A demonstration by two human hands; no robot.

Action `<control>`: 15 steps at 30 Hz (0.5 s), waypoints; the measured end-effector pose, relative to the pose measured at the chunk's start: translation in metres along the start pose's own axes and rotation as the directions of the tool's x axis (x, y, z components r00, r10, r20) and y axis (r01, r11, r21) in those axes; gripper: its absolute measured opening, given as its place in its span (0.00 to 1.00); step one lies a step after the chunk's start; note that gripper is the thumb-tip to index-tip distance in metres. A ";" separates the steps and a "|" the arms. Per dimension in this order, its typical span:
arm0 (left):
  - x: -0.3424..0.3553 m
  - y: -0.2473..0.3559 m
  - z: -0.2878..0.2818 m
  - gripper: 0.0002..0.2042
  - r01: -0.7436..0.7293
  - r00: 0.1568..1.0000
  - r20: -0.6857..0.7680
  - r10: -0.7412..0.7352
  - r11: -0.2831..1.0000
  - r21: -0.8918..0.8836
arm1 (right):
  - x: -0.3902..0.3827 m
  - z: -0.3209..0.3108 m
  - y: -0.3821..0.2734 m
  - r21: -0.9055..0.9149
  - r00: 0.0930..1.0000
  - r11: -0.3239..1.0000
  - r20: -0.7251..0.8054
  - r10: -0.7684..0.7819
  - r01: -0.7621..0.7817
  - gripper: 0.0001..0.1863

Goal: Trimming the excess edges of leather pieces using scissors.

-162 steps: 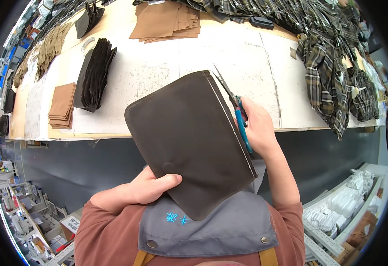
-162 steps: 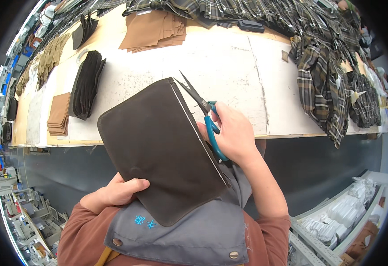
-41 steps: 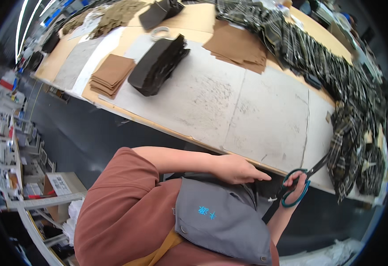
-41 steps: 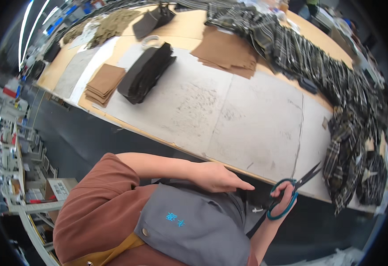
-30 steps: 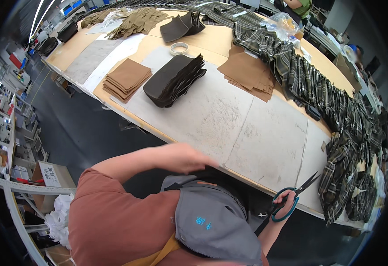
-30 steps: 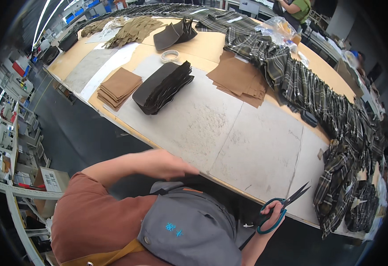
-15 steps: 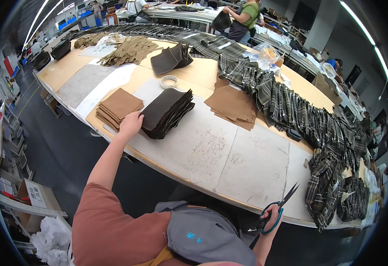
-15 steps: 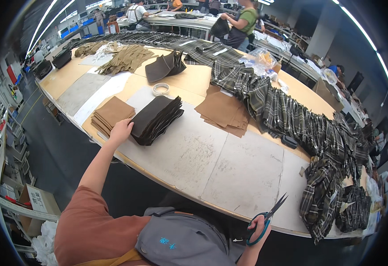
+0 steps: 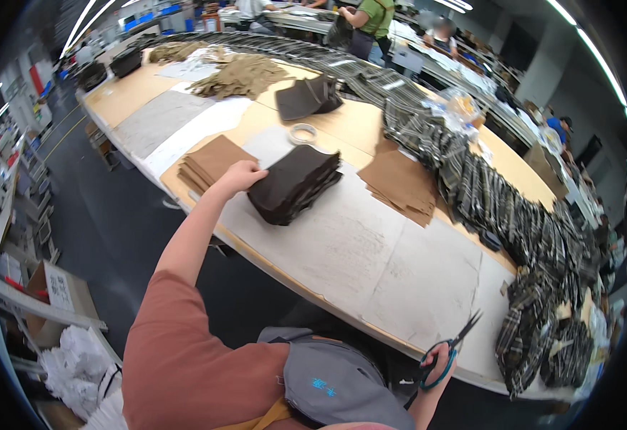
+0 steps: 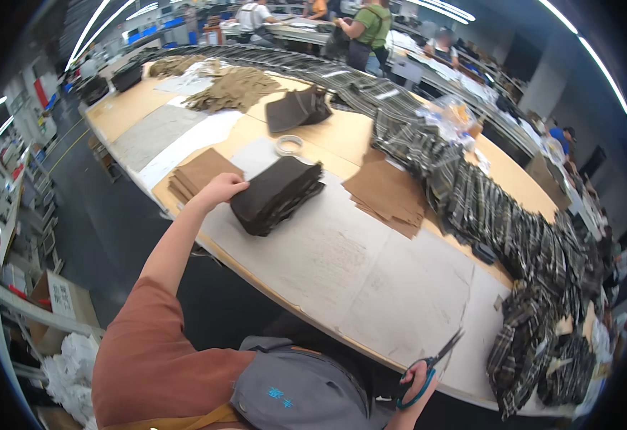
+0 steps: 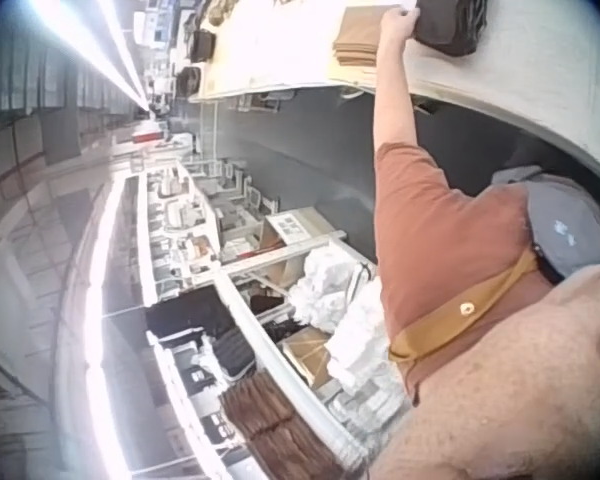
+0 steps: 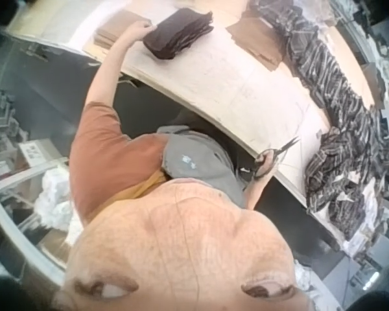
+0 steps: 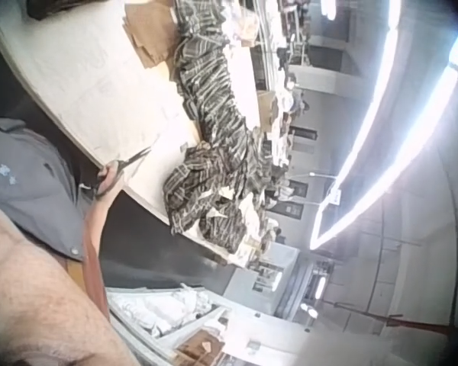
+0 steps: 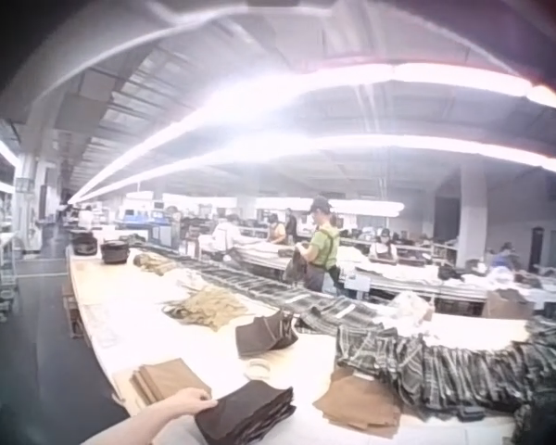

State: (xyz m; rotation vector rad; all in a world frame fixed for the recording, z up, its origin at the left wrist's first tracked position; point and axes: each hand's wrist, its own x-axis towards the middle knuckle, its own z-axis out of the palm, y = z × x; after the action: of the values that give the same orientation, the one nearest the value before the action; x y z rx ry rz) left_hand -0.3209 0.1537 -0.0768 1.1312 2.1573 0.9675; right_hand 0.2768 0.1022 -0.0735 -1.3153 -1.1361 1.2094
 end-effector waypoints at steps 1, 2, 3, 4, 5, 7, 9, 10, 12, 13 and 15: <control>0.014 -0.001 -0.002 0.20 0.095 0.990 0.120 -0.075 0.982 -0.166 | -0.002 0.001 0.000 0.001 1.000 1.000 -0.013 -0.006 0.006 0.15; 0.027 -0.006 -0.003 0.21 0.133 0.979 0.179 -0.096 0.969 -0.207 | -0.006 0.001 0.001 0.001 1.000 1.000 -0.023 -0.009 0.009 0.14; 0.039 -0.007 -0.002 0.21 0.169 0.964 0.245 -0.108 0.955 -0.245 | -0.008 0.000 0.004 0.001 0.999 1.000 -0.041 -0.013 0.013 0.14; 0.039 0.004 -0.002 0.21 0.173 0.965 0.238 -0.114 0.953 -0.247 | -0.007 -0.002 0.008 -0.016 0.999 1.000 -0.047 0.007 -0.007 0.15; 0.033 0.019 -0.004 0.21 0.149 0.963 0.240 -0.124 0.985 -0.091 | -0.006 -0.002 0.011 -0.017 0.999 1.000 -0.037 0.007 -0.007 0.15; 0.033 0.028 -0.005 0.21 0.129 0.961 0.239 -0.141 0.989 0.067 | -0.006 -0.001 0.015 0.041 1.000 0.999 -0.002 0.006 -0.006 0.17; 0.035 0.026 -0.004 0.17 0.016 0.966 0.239 -0.098 0.946 0.324 | -0.005 0.002 0.016 0.026 1.000 1.000 -0.002 0.002 -0.002 0.17; 0.037 0.025 -0.003 0.17 0.020 0.966 0.239 -0.102 0.945 0.325 | -0.005 0.004 0.014 0.021 1.000 1.000 -0.013 0.015 -0.015 0.17; 0.040 0.023 -0.001 0.14 -0.007 0.964 0.253 -0.082 0.943 0.332 | -0.004 0.007 0.015 0.013 0.999 0.999 -0.024 0.033 -0.032 0.17; 0.044 0.014 0.003 0.14 -0.002 0.964 0.253 -0.087 0.943 0.332 | -0.003 0.008 0.016 0.003 0.999 0.999 -0.023 0.033 -0.033 0.17; 0.053 -0.007 0.012 0.09 0.101 0.951 0.307 -0.027 0.968 -0.229 | 0.001 0.009 0.016 -0.006 0.999 0.999 -0.016 0.034 -0.034 0.17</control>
State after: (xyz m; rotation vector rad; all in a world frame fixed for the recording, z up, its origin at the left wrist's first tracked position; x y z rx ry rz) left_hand -0.3435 0.2000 -0.0959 1.0099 1.7672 0.9320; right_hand 0.2682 0.1025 -0.0900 -1.3507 -1.1112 1.2191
